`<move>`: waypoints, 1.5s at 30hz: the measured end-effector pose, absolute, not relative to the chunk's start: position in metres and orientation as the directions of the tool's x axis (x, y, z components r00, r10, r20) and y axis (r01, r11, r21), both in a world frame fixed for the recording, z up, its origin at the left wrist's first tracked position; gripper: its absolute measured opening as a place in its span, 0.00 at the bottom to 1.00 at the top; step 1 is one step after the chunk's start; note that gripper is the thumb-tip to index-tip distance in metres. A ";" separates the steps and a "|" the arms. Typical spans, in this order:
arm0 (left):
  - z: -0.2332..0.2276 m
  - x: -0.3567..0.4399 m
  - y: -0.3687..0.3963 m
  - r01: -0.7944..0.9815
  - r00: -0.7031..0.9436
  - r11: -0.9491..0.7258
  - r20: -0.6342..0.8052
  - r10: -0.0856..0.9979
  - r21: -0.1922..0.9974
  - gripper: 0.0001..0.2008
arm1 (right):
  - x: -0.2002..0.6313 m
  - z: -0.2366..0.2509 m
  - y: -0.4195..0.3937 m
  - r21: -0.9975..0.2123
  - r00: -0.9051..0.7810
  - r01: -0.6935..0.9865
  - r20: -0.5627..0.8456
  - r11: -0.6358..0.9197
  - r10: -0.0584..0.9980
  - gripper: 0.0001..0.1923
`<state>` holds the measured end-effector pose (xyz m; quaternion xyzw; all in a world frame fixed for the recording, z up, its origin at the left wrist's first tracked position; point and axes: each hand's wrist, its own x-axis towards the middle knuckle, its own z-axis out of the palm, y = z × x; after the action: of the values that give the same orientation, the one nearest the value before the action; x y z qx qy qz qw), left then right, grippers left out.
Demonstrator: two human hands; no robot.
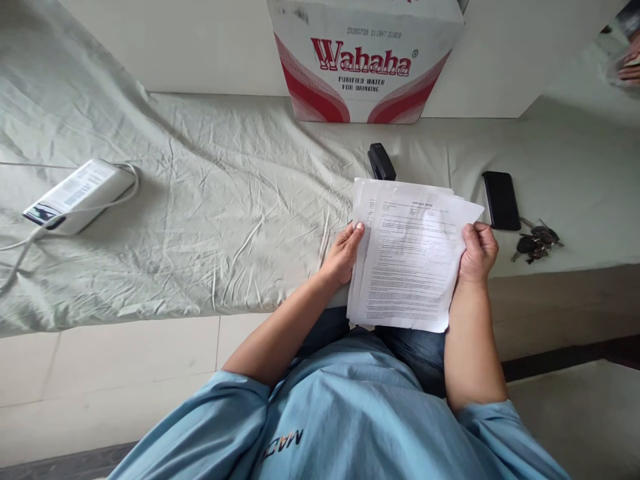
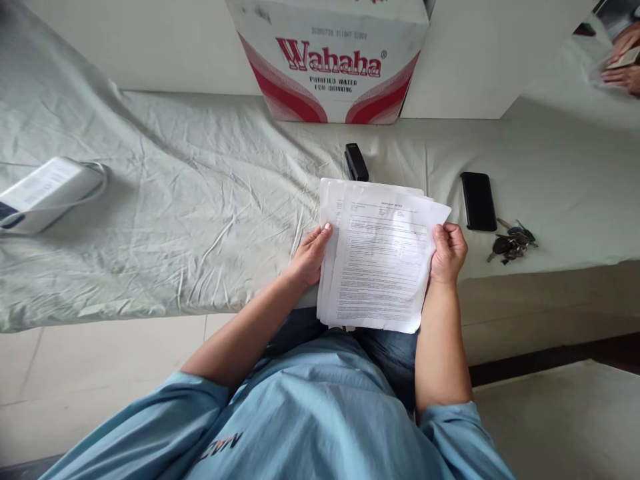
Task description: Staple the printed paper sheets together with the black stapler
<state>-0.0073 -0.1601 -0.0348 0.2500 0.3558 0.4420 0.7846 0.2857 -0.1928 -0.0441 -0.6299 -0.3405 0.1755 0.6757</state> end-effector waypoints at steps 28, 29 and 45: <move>-0.030 -0.012 -0.163 -0.379 0.480 0.472 -0.267 0.836 0.796 0.26 | 0.284 -0.044 -0.192 -0.972 0.712 0.182 0.235 0.149 0.662 0.22; -0.030 -0.012 -0.163 -0.379 0.482 0.472 -0.266 0.835 0.796 0.26 | 0.284 -0.044 -0.192 -0.971 0.710 0.183 0.239 0.154 0.662 0.22; -0.030 -0.011 -0.164 -0.354 0.489 0.450 -0.248 0.836 0.820 0.26 | 0.284 -0.045 -0.191 -0.969 0.700 0.183 0.248 0.167 0.670 0.22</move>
<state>-0.0106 -0.1638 -0.0297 0.3614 0.3334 0.3797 0.7836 0.2837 -0.1913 -0.0452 -0.6200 -0.3440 0.1786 0.6822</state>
